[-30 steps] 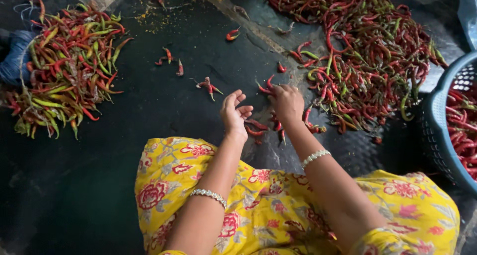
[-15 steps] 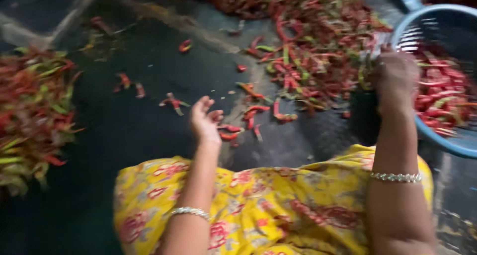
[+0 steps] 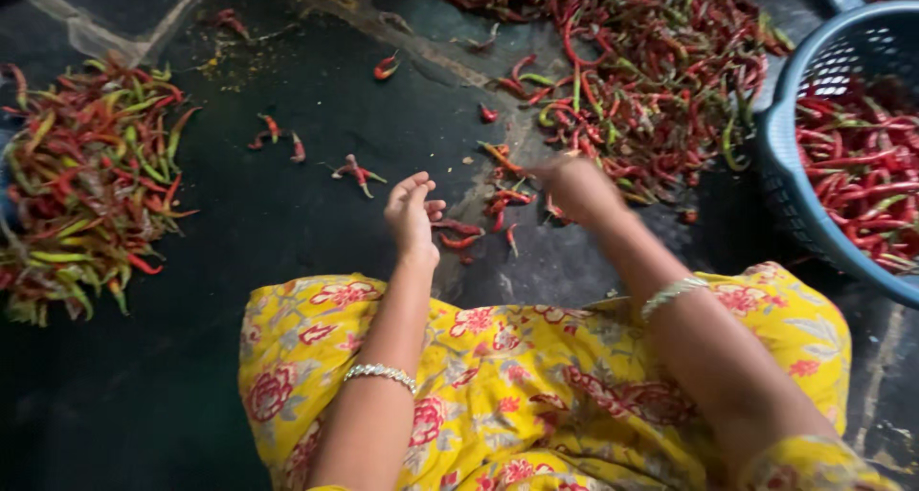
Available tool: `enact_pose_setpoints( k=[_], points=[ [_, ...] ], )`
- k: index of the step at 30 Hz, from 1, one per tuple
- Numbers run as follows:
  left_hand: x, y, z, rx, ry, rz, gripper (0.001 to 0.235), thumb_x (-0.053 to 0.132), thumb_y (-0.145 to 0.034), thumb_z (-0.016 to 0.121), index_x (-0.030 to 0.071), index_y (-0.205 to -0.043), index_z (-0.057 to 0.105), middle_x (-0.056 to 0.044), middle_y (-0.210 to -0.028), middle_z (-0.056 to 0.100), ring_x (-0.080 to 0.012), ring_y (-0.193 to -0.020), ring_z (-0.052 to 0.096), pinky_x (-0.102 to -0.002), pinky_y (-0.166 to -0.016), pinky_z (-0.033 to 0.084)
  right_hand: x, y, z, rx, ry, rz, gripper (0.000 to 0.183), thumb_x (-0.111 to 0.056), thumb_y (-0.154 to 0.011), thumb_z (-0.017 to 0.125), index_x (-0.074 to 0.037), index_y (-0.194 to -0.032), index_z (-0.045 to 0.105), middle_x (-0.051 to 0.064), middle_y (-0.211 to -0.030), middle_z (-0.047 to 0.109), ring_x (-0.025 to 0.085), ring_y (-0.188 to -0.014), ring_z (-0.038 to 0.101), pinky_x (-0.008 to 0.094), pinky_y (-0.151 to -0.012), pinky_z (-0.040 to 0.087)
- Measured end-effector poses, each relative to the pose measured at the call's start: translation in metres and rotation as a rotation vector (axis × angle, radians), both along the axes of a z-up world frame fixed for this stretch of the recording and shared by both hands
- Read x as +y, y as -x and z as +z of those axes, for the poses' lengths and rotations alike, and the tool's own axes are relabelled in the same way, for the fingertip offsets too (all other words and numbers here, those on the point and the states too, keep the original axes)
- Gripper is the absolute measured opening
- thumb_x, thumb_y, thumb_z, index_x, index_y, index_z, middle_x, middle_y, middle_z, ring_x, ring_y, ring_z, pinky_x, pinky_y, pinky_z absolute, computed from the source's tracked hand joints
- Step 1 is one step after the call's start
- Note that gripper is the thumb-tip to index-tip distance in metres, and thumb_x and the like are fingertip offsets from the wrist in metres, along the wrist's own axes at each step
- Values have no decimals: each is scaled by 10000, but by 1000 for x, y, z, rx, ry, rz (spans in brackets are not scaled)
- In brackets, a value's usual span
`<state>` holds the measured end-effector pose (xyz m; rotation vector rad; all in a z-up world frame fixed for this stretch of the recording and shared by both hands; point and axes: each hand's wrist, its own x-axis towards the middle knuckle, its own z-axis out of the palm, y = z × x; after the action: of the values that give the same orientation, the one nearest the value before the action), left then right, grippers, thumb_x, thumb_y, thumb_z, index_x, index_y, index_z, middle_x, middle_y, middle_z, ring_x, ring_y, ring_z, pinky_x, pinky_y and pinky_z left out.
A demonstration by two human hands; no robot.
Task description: The person sorts red and green chilies on the floor by hand, moving them from large piles into a blue plastic basket.
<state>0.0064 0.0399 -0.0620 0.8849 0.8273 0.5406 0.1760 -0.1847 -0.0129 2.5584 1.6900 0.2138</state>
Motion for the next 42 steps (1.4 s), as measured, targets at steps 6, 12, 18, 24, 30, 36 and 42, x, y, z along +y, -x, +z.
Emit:
enact_pose_setpoints(
  k=[6,12,18,24,30,36,42],
  points=[
    [7,3,-7,36,44,22,226,100,-876,687,90,-1102,693,-20,-852,697,-107,-577,634,-248,-506,479,32,32,2,537,-118,-372,282,-209,-984,611,-191,-1232,742,66,-1142,750,240,-980,719,388,-880,580],
    [-1,17,13,467,-892,-591,128,116,-739,793,101,-865,783,-130,-845,755,-277,-755,699,-385,-663,546,-96,-74,32,678,-972,-554,255,-167,-956,704,-87,-1192,755,104,-1146,738,202,-987,708,351,-850,570],
    [-24,18,14,726,-1343,-879,86,133,-780,793,120,-865,799,-183,-965,741,-375,-931,716,-468,-799,573,-221,-156,-6,1253,-2114,-436,184,-191,-1148,653,-14,-1169,698,109,-1040,677,200,-859,669,320,-709,518],
    [-32,13,21,721,-1283,-911,136,227,-788,807,95,-823,805,-184,-913,752,-352,-895,730,-452,-810,570,-107,-81,4,984,-1114,-572,182,-271,-939,649,-114,-985,728,19,-930,704,126,-743,662,300,-628,533],
    [-12,12,23,457,-805,-556,203,227,-738,780,27,-771,765,-157,-728,754,-228,-673,733,-376,-663,564,29,53,29,654,418,-609,510,-652,-801,726,-172,-920,849,31,-908,807,205,-858,740,396,-811,589],
    [5,-1,-12,123,-270,-150,164,193,-873,720,32,-848,721,-14,-678,622,-81,-541,545,-275,-473,421,33,59,30,352,350,-687,462,-545,-750,809,-155,-997,808,75,-1010,770,262,-901,746,403,-751,617],
    [6,-8,-7,68,-125,-40,181,211,-873,775,52,-918,701,19,-711,644,-40,-511,509,-209,-440,387,-38,-16,75,738,-349,-1073,474,-463,-1007,741,3,-966,816,156,-924,776,269,-826,705,419,-779,573]
  ],
)
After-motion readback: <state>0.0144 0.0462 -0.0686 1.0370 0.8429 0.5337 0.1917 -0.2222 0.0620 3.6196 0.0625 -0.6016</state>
